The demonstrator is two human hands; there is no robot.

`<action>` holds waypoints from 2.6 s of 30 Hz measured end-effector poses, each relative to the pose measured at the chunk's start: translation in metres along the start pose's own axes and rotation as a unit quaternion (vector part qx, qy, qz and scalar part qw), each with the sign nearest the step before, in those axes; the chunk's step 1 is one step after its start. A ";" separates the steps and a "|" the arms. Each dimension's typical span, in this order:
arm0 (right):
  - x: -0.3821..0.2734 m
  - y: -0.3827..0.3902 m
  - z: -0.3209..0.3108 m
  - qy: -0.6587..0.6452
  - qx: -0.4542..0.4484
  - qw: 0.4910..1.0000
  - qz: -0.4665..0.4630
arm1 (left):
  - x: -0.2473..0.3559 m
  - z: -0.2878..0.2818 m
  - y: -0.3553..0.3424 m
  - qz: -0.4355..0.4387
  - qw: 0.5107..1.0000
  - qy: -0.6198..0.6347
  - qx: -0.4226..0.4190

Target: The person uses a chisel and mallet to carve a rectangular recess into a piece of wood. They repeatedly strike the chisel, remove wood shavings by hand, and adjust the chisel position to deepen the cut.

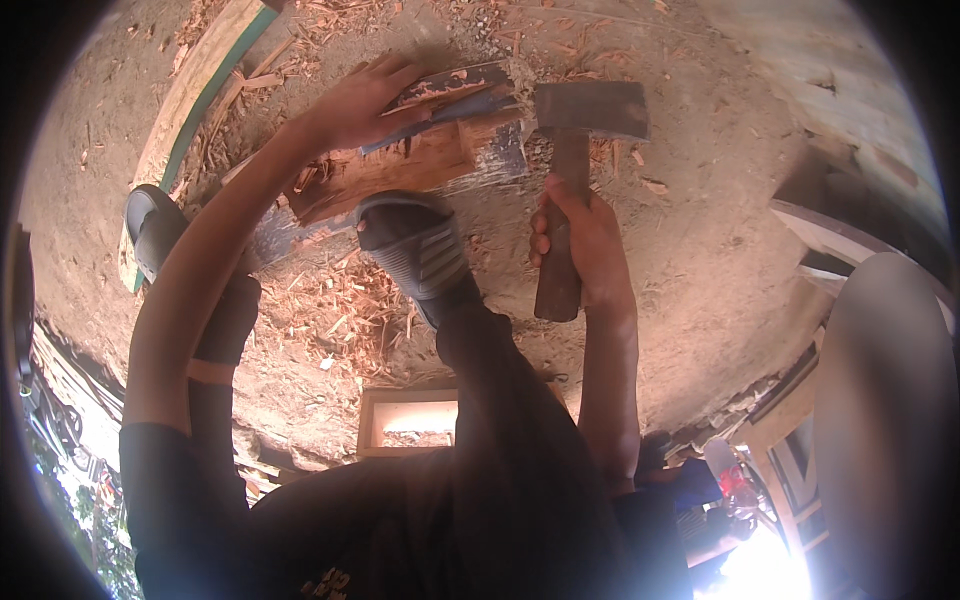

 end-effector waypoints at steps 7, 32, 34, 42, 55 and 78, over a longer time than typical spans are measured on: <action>0.001 0.001 -0.001 -0.012 0.004 1.000 0.008 | -0.014 0.017 -0.007 -0.021 0.993 0.091 -0.079; -0.070 0.060 0.023 0.230 0.070 0.931 -0.275 | 0.080 -0.135 0.023 0.217 -0.323 0.896 0.214; -0.067 0.081 0.099 0.093 -0.173 0.955 -0.222 | 0.084 -0.140 0.024 0.239 -0.323 0.892 0.207; -0.076 0.115 0.146 0.197 -0.285 0.884 -0.314 | 0.085 -0.151 0.024 0.279 -0.256 0.904 0.201; -0.014 0.008 -0.089 0.303 0.246 0.883 -0.260 | 0.056 -0.035 -0.052 -0.245 0.960 -0.016 0.137; 0.057 -0.036 -0.051 -0.335 -0.087 0.937 0.045 | 0.113 -0.017 -0.016 -0.121 0.950 0.161 0.239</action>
Point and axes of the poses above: each hand's wrist, its own y-axis away from the middle knuckle, its own z-axis out of the palm, x = y × z, the point moved 10 cm from there along -y, towards the middle knuckle, and after that the axes turned 9 degrees about -y, right-handed, at the moved point
